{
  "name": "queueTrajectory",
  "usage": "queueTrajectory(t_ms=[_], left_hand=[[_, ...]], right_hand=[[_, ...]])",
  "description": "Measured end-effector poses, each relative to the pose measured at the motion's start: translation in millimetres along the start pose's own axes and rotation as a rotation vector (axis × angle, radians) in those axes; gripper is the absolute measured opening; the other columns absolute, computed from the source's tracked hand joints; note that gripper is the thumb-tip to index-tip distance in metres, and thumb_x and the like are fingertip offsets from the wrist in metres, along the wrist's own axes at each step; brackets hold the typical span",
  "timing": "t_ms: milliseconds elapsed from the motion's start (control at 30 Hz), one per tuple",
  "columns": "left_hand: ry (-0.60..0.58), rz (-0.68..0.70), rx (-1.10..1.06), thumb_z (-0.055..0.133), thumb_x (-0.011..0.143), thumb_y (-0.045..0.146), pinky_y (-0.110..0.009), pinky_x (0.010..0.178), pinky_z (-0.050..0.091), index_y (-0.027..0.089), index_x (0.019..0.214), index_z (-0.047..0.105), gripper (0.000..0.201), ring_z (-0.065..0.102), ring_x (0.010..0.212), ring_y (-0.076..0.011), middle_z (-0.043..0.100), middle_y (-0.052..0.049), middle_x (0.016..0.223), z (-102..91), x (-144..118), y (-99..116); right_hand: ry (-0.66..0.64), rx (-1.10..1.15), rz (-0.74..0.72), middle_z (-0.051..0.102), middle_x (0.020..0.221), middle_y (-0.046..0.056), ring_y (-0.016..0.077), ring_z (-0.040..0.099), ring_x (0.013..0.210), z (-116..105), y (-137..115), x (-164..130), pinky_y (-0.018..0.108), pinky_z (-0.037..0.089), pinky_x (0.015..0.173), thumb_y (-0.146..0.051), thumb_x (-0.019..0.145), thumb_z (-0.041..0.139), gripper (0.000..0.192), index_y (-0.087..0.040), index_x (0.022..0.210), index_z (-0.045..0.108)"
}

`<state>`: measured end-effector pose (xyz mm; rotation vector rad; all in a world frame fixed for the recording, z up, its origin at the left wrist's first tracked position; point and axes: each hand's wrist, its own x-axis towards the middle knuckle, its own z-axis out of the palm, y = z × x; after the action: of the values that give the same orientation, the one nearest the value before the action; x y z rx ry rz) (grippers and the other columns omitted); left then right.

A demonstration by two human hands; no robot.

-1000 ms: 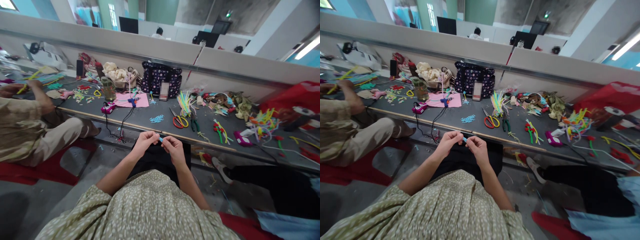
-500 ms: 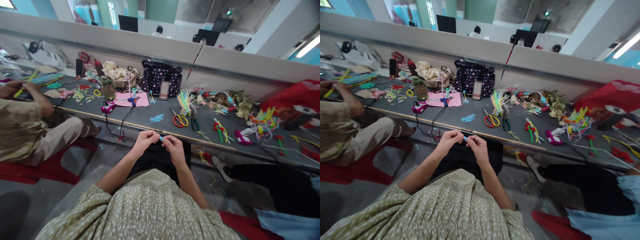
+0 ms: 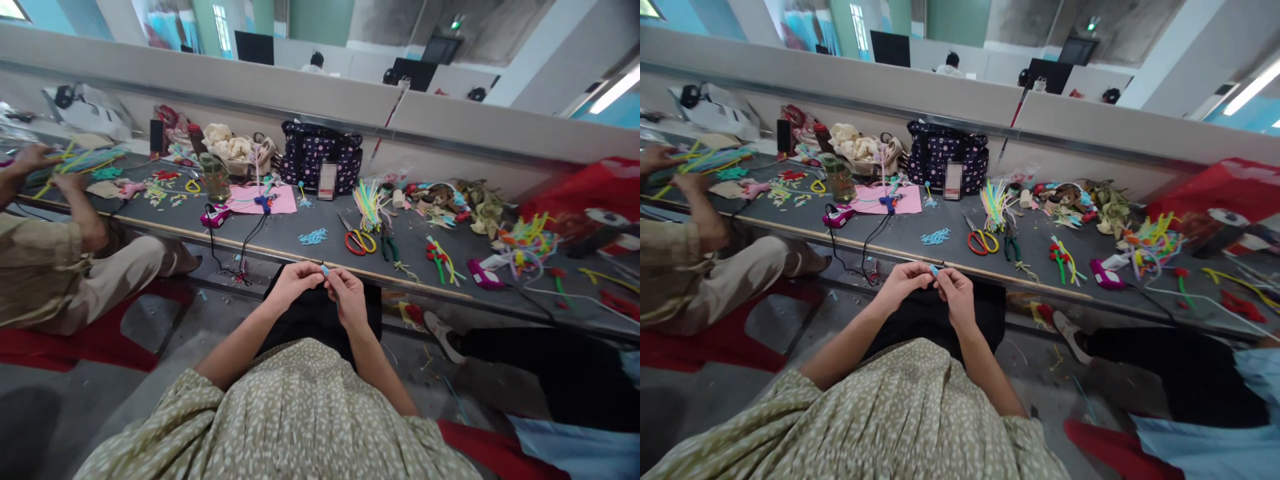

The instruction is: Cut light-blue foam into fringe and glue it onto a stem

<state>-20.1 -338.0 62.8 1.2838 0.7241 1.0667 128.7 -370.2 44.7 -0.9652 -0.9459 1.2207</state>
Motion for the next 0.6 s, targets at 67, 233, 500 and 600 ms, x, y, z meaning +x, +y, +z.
queueTrajectory(t_ms=[67, 233, 500, 600], left_hand=[[0.014, 0.024, -0.042, 0.08, 0.069, 0.036, -0.023, 0.064, 0.045, 0.013, 0.086, 0.073, 0.029, 0.057, 0.064, -0.0103, 0.067, -0.003, 0.075, 4.1, 0, -4], [0.075, 0.008, -0.129, 0.082, 0.067, 0.034, -0.022, 0.063, 0.047, 0.014, 0.081, 0.074, 0.025, 0.06, 0.065, -0.0099, 0.068, -0.003, 0.079, 2.8, 4, -11], [0.254, -0.092, -0.362, 0.088, 0.057, 0.033, -0.023, 0.065, 0.052, 0.013, 0.085, 0.074, 0.037, 0.063, 0.061, -0.0096, 0.073, -0.005, 0.078, -31.5, 40, 0], [0.252, -0.056, -0.338, 0.088, 0.058, 0.033, -0.023, 0.066, 0.052, 0.012, 0.085, 0.075, 0.036, 0.064, 0.062, -0.0104, 0.073, -0.005, 0.077, -37.4, 52, 8]], right_hand=[[0.01, -0.001, 0.009, 0.058, 0.062, -0.003, 0.0044, 0.041, 0.047, 1, 2, 2, 0.019, 0.026, 0.042, -0.043, 0.077, 0.073, 0.026, -0.018, 0.075, 0.066], [-0.053, -0.021, 0.068, 0.063, 0.065, 0.0, 0.0063, 0.046, 0.048, -1, 9, 3, 0.019, 0.032, 0.042, -0.047, 0.078, 0.071, 0.029, -0.018, 0.077, 0.068], [-0.16, -0.147, 0.086, 0.064, 0.063, 0.0, 0.0074, 0.046, 0.048, -9, 11, 0, 0.021, 0.035, 0.044, -0.046, 0.076, 0.073, 0.029, -0.017, 0.08, 0.071], [-0.147, -0.168, 0.061, 0.063, 0.064, 0.0, 0.0079, 0.046, 0.049, -10, 12, 3, 0.021, 0.034, 0.044, -0.047, 0.077, 0.071, 0.03, -0.018, 0.081, 0.071]])
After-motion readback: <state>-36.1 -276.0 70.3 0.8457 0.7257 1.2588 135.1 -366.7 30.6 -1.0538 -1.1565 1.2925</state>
